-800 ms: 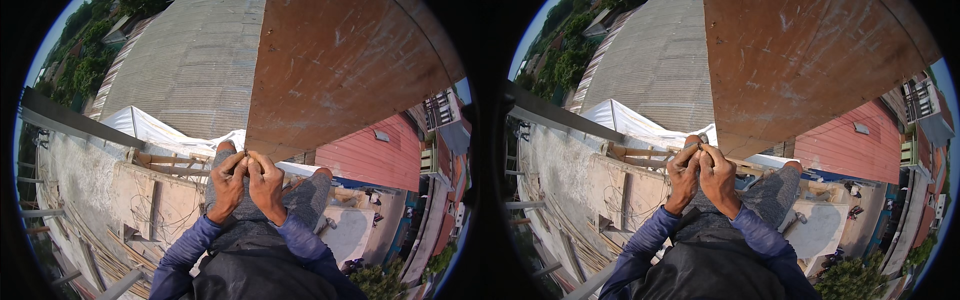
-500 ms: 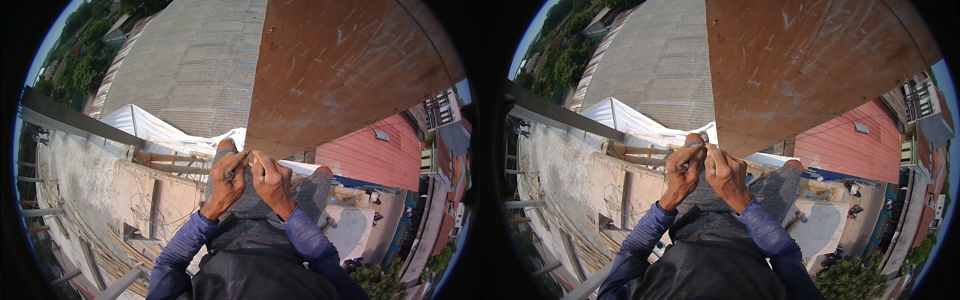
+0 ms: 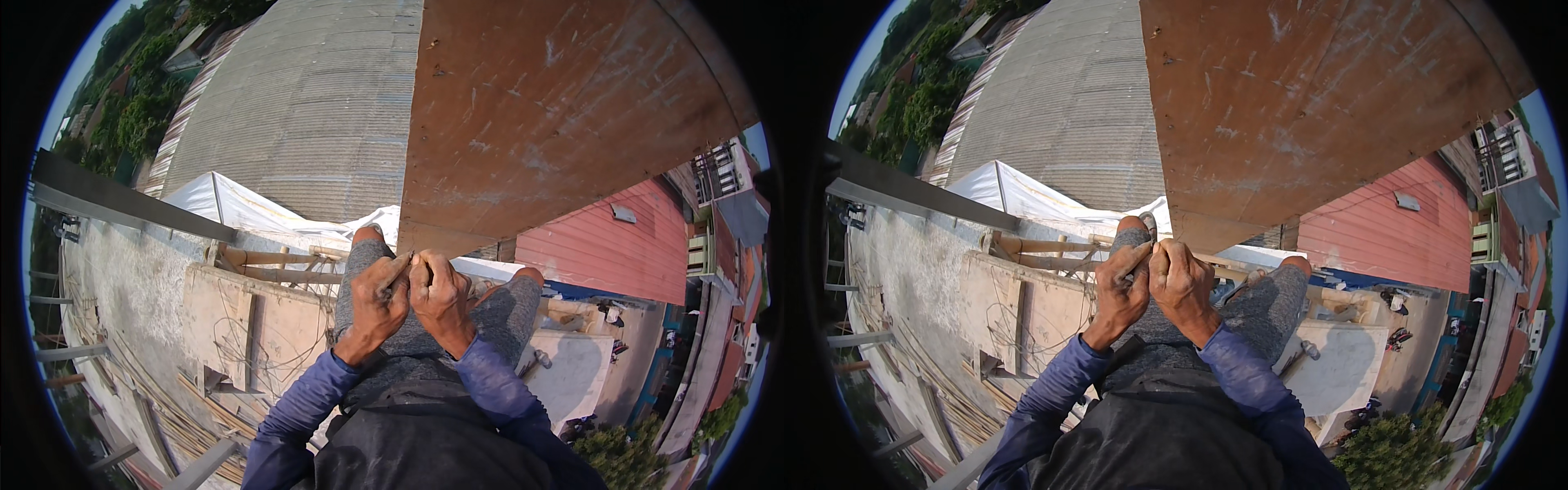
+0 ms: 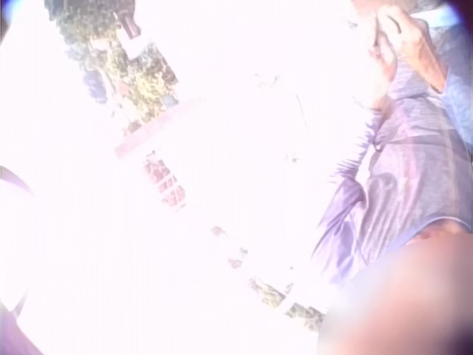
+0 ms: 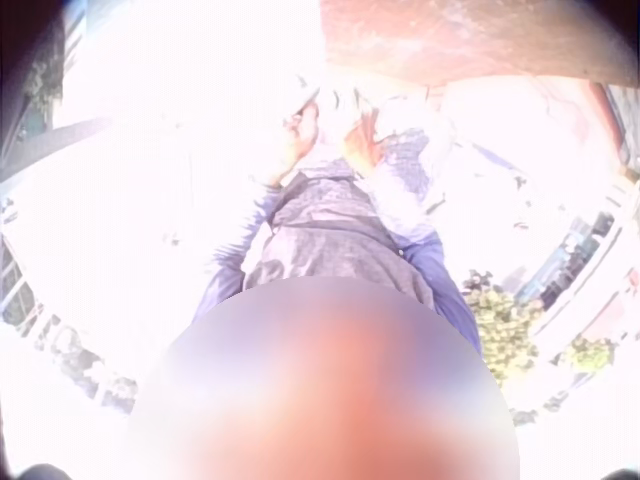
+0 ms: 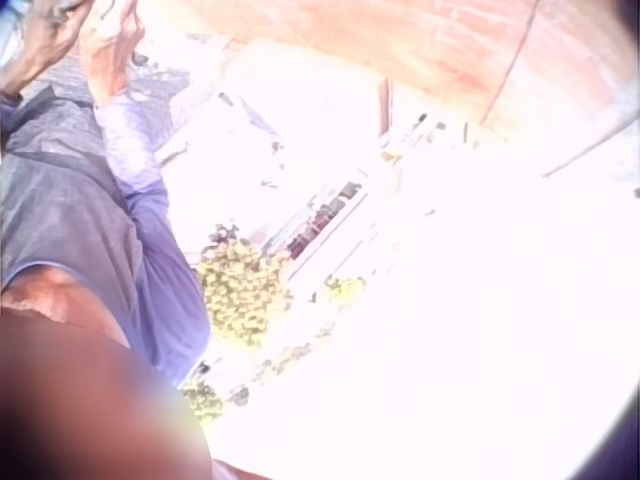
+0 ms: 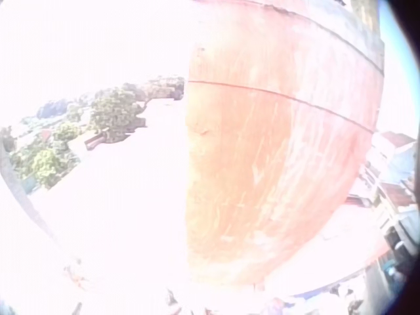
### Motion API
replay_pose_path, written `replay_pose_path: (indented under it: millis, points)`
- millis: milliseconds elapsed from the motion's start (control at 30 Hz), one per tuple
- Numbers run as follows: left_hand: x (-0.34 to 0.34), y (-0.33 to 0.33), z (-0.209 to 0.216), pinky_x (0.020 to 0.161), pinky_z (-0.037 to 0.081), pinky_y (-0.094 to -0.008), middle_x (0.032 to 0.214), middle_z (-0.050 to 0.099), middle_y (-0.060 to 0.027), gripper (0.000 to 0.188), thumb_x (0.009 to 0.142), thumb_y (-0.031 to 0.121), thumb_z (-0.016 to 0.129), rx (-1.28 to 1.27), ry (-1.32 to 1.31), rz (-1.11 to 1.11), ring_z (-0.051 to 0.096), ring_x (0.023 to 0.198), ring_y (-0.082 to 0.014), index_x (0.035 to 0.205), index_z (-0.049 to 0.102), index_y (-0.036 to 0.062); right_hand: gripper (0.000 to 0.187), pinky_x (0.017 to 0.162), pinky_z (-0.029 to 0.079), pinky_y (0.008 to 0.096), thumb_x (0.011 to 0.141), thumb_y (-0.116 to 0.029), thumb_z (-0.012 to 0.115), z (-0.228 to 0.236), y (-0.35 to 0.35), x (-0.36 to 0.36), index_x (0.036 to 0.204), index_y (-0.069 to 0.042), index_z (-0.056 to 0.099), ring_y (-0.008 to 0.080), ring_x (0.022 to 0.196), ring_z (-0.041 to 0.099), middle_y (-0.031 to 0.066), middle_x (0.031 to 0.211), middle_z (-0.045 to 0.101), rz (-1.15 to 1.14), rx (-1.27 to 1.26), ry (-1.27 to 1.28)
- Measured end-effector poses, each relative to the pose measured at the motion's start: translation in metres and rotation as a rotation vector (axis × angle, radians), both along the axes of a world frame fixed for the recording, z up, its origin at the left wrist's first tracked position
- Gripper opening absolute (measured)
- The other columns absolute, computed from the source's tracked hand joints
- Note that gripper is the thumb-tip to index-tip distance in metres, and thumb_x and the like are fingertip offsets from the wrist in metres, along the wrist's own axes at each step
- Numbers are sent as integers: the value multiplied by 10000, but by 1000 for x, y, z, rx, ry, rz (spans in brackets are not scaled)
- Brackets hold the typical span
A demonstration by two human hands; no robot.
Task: The person sits on a roof structure and ties a rope around a wooden plank using both hands. They then use pliers to tighten the rope and secure it to the plank.
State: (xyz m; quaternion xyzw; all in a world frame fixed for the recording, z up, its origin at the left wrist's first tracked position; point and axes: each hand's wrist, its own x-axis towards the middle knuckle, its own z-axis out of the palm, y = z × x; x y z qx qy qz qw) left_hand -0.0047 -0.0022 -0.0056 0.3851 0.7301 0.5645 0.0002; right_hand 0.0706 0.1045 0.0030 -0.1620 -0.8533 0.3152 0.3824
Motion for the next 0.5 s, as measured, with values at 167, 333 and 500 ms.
replay_pose_path:
  millis: [167, 333, 500]
  points:
    - [1, 0, -9, 520, 434, -340, 707, 545, -123, 314, 861, -82, 661, 4, 49, 18, 549, 564, -238, 1164, 696, -9, 106, 600, 551, 425, 969, -29, 635, -3, -7, 7, 1054, 34, 634, 377, 714, 710, 201, 840, 699, 72, -218, 27]
    - [7, 1, -8, 526, 436, -329, 711, 560, -120, 264, 876, -77, 668, 28, -21, 17, 556, 580, -207, 1131, 709, -20, 113, 530, 526, 402, 954, -22, 645, -8, 0, 10, 1056, 26, 639, 328, 648, 694, 190, 827, 689, 47, -35, 8]
    - [10, 2, -3, 535, 433, -320, 708, 562, -120, 226, 885, -73, 677, 61, -108, 11, 554, 591, -195, 1105, 716, -33, 87, 546, 528, 412, 962, -42, 642, -11, 1, 7, 1014, 26, 633, 322, 639, 685, 175, 797, 681, 24, -33, 35]
